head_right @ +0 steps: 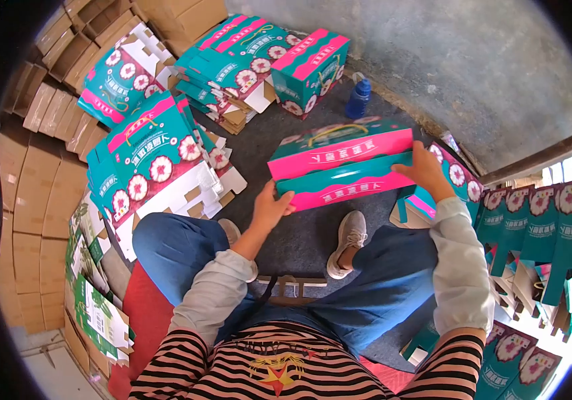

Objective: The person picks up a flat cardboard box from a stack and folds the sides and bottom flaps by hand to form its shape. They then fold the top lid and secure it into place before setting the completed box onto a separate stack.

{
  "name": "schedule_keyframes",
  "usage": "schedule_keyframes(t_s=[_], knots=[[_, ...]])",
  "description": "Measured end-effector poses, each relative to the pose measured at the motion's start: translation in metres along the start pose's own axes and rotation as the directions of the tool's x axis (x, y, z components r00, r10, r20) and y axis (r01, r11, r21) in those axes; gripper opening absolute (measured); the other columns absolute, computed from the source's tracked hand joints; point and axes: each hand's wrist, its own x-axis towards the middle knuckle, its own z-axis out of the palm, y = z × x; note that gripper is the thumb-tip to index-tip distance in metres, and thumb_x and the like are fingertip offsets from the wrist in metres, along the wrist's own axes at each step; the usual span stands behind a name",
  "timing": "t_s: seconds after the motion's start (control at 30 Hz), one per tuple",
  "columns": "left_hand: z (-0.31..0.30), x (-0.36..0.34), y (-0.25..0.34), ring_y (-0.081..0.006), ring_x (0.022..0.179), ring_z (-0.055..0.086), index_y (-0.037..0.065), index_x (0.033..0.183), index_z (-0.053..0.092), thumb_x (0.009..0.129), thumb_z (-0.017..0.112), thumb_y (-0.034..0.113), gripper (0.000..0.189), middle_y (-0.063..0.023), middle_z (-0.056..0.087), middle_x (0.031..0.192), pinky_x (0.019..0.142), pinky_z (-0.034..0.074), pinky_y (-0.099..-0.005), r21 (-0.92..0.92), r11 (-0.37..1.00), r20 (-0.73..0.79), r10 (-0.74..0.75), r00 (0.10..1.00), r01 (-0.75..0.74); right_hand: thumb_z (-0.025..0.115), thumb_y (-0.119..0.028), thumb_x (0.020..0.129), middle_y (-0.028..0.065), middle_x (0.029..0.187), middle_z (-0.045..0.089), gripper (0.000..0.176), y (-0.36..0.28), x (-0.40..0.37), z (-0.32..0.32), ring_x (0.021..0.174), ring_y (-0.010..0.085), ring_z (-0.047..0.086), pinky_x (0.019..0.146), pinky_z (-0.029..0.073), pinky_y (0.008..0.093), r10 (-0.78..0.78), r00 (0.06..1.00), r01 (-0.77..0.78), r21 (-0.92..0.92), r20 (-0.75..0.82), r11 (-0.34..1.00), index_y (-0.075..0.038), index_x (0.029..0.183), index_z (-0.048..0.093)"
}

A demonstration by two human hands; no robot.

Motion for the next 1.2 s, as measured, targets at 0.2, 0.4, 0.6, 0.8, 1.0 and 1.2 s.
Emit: schedule_keyframes(t_s=[0.2, 0.4, 0.6, 0.8, 1.0, 1.2], knots=[[0.105, 0.013, 0.014, -0.0353, 0.102, 0.057, 0.001, 0.133, 0.039, 0.079, 0.065, 0.020, 0.063, -0.0233, 0.059, 0.109, 0.086, 0.046, -0.0399, 0.136, 0.876, 0.097, 0.454, 0.886, -0.463, 0.077, -0.036, 0.070, 0.0251, 0.110, 0.058, 0.081, 0.117, -0.088, 0.021, 0.096, 0.0370, 0.060, 0.076, 0.048, 0.0423, 0.087, 0.888, -0.034, 0.124, -0.451, 0.992, 0.003, 0.128, 0.037], [0.196, 0.021, -0.005, -0.0312, 0.111, 0.051, -0.002, 0.138, 0.031, 0.084, 0.062, 0.029, 0.069, -0.0257, 0.047, 0.124, 0.094, 0.041, -0.0365, 0.132, 0.908, 0.433, 0.308, 0.847, -0.397, 0.079, -0.026, 0.069, 0.0211, 0.115, 0.054, 0.078, 0.212, -0.185, 0.093, 0.100, 0.0290, 0.058, 0.074, 0.050, 0.0354, 0.448, 0.744, -0.284, 0.372, -0.497, 0.884, 0.002, 0.128, 0.038], [0.251, 0.007, -0.010, -0.0327, 0.118, 0.047, -0.003, 0.142, 0.023, 0.084, 0.060, 0.038, 0.079, -0.0272, 0.031, 0.138, 0.099, 0.037, -0.0376, 0.261, 0.952, 0.581, -0.020, 0.814, -0.163, 0.073, -0.020, 0.072, 0.0233, 0.125, 0.046, 0.075, 0.287, -0.224, 0.161, 0.114, 0.0339, 0.048, 0.094, 0.042, 0.0412, 0.555, 0.734, -0.193, 0.664, -0.392, 0.723, 0.002, 0.132, 0.034], [0.299, 0.024, -0.035, -0.0315, 0.126, 0.039, 0.001, 0.144, 0.020, 0.082, 0.061, 0.041, 0.084, -0.0214, 0.030, 0.142, 0.099, 0.037, -0.0393, 0.146, 0.989, 0.651, -0.068, 0.756, -0.037, 0.067, -0.013, 0.071, 0.0268, 0.137, 0.034, 0.076, 0.238, -0.195, 0.145, 0.126, 0.0430, 0.035, 0.104, 0.030, 0.0479, 0.416, 0.393, -0.437, 0.231, -0.820, 0.869, -0.002, 0.138, 0.032], [0.296, 0.041, -0.029, -0.0290, 0.126, 0.038, 0.012, 0.147, 0.017, 0.083, 0.060, 0.038, 0.081, -0.0183, 0.032, 0.143, 0.098, 0.037, -0.0408, 0.142, 0.967, 0.697, -0.249, 0.672, 0.211, 0.063, -0.014, 0.079, 0.0239, 0.140, 0.031, 0.067, 0.127, -0.138, 0.090, 0.127, 0.0433, 0.032, 0.104, 0.032, 0.0481, 0.235, 0.809, -0.282, -0.007, -0.539, 0.959, -0.007, 0.139, 0.032], [0.219, 0.017, -0.015, -0.0337, 0.126, 0.040, 0.011, 0.142, 0.029, 0.083, 0.062, 0.034, 0.072, -0.0217, 0.035, 0.140, 0.099, 0.038, -0.0386, 0.136, 0.989, 0.646, -0.131, 0.752, 0.055, 0.055, -0.014, 0.087, 0.0231, 0.142, 0.029, 0.059, 0.182, -0.116, 0.111, 0.128, 0.0438, 0.029, 0.105, 0.031, 0.0485, 0.281, 0.808, -0.404, -0.141, -0.517, 0.904, -0.008, 0.140, 0.031]])
